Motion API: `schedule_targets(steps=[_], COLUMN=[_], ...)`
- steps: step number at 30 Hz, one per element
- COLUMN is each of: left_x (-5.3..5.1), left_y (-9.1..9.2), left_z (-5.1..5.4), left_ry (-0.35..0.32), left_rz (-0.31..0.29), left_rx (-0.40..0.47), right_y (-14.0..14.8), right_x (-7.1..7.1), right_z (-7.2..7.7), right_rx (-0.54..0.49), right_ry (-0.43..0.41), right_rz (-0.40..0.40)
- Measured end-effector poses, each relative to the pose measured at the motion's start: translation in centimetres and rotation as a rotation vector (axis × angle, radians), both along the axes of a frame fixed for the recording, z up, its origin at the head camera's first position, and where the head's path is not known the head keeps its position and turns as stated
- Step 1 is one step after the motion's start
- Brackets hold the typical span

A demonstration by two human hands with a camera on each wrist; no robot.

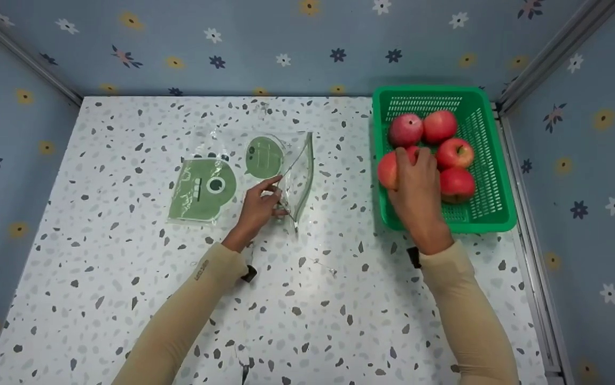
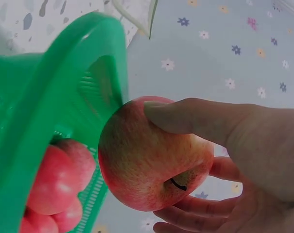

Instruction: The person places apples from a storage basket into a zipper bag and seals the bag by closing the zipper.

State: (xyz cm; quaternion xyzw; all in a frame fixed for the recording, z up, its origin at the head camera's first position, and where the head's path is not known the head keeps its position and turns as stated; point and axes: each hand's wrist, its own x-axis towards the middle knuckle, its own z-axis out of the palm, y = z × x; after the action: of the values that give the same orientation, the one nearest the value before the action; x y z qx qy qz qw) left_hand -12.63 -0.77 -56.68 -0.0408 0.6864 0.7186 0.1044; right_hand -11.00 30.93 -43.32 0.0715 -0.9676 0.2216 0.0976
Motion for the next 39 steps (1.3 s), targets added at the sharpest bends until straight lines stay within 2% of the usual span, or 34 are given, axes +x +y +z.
schedule_targets(steps=[7,14,21,28,33,39], left_x=[0.0,0.1,0.2,0.2,0.1,0.1], left_y=[0.1,0.1,0.1,-0.1,0.0,0.1], left_z=[0.0,0.0,0.0,-0.1,-0.1,-0.2], left_ry=[-0.014,-0.016,-0.011,0.018,0.002,-0.006], left_rz=[0.003,0.005,0.002,-0.02,-0.01,-0.001], left_rx=[-0.004,-0.019,-0.022,-0.111,-0.067,-0.038], right_y=[-1.5,-3.1,-5.0,-6.5,-7.4,-8.3], right_x=[-0.3,-0.7,-1.1,-1.5,-1.7,-1.7], right_z=[0.3,-0.5,-1.4,-2.1,-2.7,-3.6], right_rx=[0.075,0.147,0.169,0.191,0.194,0.216], right_ry=[0.039,0.108,0.078,0.075,0.06,0.093], right_rz=[0.021,0.076,0.127,0.218,0.263,0.297])
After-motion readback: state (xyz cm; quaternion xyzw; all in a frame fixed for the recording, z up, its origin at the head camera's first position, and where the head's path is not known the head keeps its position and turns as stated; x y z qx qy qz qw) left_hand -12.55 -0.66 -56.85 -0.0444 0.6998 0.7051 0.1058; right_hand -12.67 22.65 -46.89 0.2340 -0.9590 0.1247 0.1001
